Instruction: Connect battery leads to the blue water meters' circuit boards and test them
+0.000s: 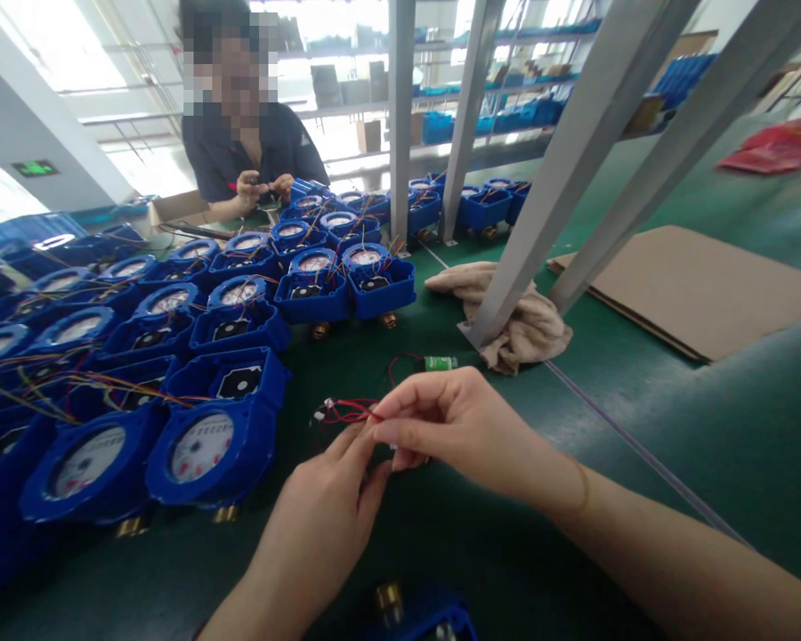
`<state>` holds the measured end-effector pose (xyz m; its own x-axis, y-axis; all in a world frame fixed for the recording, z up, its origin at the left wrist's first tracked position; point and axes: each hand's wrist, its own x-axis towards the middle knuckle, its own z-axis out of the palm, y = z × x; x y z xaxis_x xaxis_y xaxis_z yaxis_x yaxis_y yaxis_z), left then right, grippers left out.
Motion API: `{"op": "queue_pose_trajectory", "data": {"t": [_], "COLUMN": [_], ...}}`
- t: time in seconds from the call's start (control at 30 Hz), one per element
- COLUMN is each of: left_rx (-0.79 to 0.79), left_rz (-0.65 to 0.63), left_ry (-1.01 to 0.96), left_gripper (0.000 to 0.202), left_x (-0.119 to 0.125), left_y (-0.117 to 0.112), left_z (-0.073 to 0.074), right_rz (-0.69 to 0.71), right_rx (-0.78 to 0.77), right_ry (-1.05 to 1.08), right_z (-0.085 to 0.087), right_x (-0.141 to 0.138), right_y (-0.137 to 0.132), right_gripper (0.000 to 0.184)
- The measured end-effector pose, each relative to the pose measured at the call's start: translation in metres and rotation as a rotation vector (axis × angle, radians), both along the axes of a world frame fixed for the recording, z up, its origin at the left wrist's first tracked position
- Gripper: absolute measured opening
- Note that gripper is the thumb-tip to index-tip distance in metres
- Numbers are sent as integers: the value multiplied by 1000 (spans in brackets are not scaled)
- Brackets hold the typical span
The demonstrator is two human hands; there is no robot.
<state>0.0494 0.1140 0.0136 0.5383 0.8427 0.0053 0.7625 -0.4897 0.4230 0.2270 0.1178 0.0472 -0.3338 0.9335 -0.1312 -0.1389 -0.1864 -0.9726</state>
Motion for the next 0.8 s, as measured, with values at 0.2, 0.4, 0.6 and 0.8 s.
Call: {"op": "queue_pose_trajectory", "data": {"t": [0.2,0.4,0.6,0.8], "left_rx": [185,101,-248,-455], "left_rz": [-460,-473,-202,107], "left_ry": [124,-41,-201,-352], "left_gripper": [33,24,16,34], "left_x": [6,-9,-16,-16], "left_y": [-7,2,13,15], "left_z": [-7,-11,-5,-5], "right_rz": [-114,-449,-582,-700], "right_rx": [75,102,169,203], "right_ry": [-70,8,-1,42], "right_z": [-10,-8,3,20], "right_x": [-5,35,58,72], "right_y": [2,38,45,44], "right_gripper": [21,24,17,9]}}
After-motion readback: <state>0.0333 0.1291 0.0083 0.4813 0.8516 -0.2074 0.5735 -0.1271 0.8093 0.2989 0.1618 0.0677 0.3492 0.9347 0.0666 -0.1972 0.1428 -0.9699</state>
